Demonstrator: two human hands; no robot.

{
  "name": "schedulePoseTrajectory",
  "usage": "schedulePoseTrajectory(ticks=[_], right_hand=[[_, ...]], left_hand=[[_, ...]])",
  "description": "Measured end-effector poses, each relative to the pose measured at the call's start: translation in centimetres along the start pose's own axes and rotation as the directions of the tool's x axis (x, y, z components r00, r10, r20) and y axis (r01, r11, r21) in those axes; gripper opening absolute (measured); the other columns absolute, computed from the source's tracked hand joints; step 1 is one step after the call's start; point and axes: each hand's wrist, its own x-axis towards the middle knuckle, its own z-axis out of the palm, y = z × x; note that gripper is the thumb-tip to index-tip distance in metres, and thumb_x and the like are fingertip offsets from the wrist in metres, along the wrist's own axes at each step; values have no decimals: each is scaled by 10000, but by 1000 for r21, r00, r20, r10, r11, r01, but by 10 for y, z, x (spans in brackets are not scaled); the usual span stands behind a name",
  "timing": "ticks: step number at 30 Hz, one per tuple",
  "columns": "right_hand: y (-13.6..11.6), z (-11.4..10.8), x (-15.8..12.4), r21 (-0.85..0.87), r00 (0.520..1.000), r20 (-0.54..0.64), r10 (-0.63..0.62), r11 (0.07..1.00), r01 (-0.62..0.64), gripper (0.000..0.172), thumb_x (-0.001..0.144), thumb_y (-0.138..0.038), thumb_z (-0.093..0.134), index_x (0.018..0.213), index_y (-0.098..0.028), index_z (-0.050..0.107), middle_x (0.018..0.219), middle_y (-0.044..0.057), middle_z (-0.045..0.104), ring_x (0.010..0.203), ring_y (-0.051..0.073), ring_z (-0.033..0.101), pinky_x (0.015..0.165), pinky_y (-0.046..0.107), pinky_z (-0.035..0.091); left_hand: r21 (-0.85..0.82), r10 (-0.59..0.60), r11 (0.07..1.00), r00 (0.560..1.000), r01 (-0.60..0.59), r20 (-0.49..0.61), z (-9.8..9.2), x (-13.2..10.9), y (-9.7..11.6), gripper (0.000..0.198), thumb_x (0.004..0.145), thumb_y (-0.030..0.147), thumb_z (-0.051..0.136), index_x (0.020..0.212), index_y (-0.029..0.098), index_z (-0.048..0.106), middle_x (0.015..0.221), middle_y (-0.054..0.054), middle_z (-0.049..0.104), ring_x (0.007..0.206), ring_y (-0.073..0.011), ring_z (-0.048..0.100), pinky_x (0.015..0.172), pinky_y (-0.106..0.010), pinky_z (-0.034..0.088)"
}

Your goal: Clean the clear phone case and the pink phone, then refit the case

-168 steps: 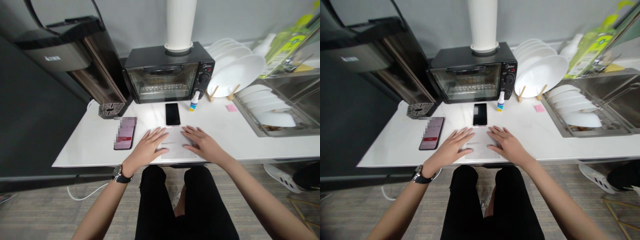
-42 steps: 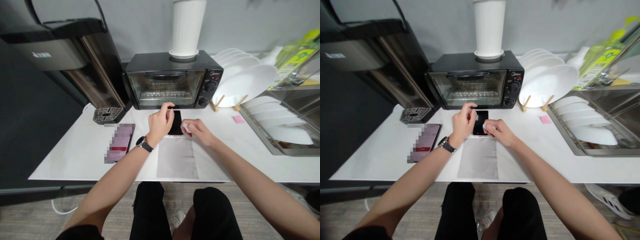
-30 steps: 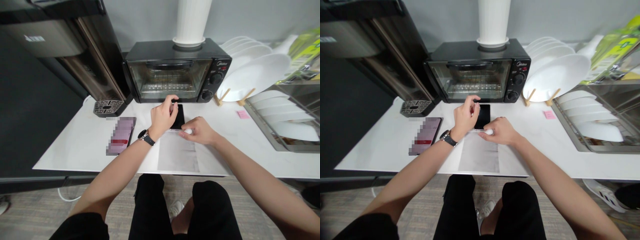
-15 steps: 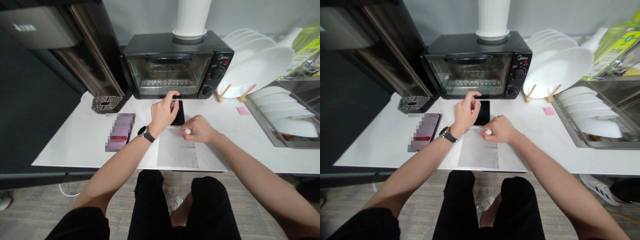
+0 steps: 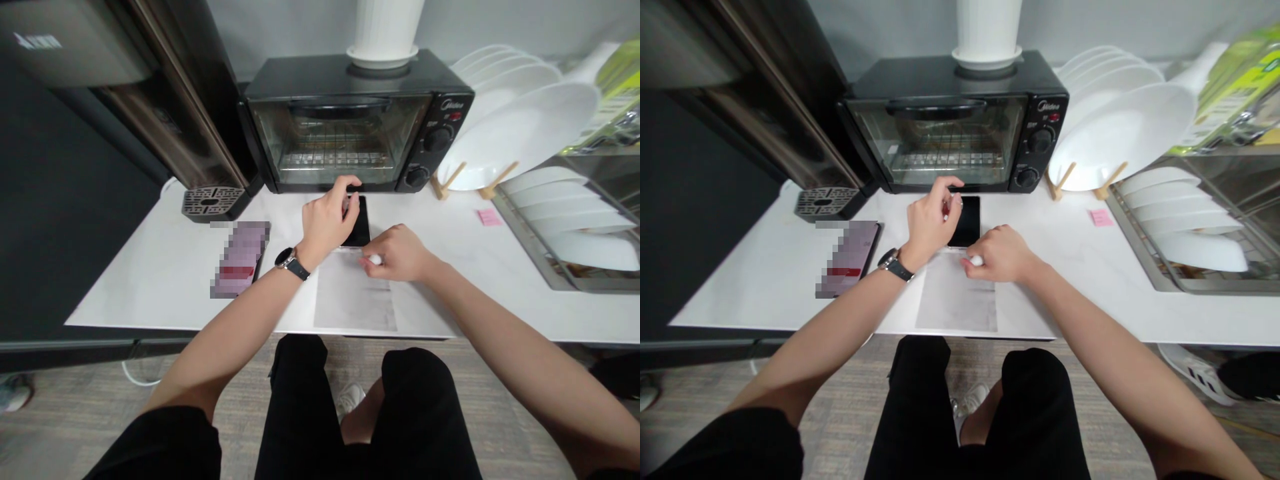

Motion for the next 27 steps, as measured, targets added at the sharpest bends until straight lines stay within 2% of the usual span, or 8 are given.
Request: schedulePoseTrajectory(ticks=[3,6,12,16,23,27], right_hand=[[2,1,0,-7,999,-20,32,999,-32,346,710,-399,300,513,-177,478,503,6,511,512,116,449,501,235,200],[6,2,1,-22,989,-82,120,992,-123,392,721,-440,264,555,-171,495,531,21,521,553,131,462,513,235,202],[14,4,3,7,917,-243,316,946,-324,378,722,-470,276,761,-172,506,674,41,553,640,157,474,537,236,208],[14,2,3,53,898,-281,338,940,-337,377,696,-484,325,837,-169,475,729,29,546,667,153,471,556,228,224],[13,2,6,63,885,-327,332,942,-330,344,680,-464,349,817,-175,475,762,31,526,706,160,456,580,230,245],[14,4,4,63,889,-321,326,944,-323,300,680,-441,361,757,-182,492,726,28,522,689,153,452,569,227,245]], left_hand=[[2,7,1000,1000,-8,3,0,0,0,263,769,295,274,996,218,383,625,23,477,582,-100,456,548,-206,311],[-10,34,999,999,-34,27,-1,-1,0,273,769,302,268,1008,221,371,628,27,473,572,-95,452,552,-203,314],[-117,184,979,970,-167,159,-4,-2,5,291,780,279,231,1047,230,335,696,26,493,634,-95,468,599,-199,319],[-149,241,966,946,-212,216,-6,-3,6,315,769,265,256,1078,224,302,717,26,494,636,-97,466,599,-195,320],[-166,324,944,905,-287,277,-1,-3,3,405,733,272,337,1125,238,239,744,32,486,617,-89,458,585,-184,318],[-204,338,937,885,-284,320,0,-4,3,433,745,324,316,1150,235,192,686,42,487,575,-79,452,561,-177,313]])
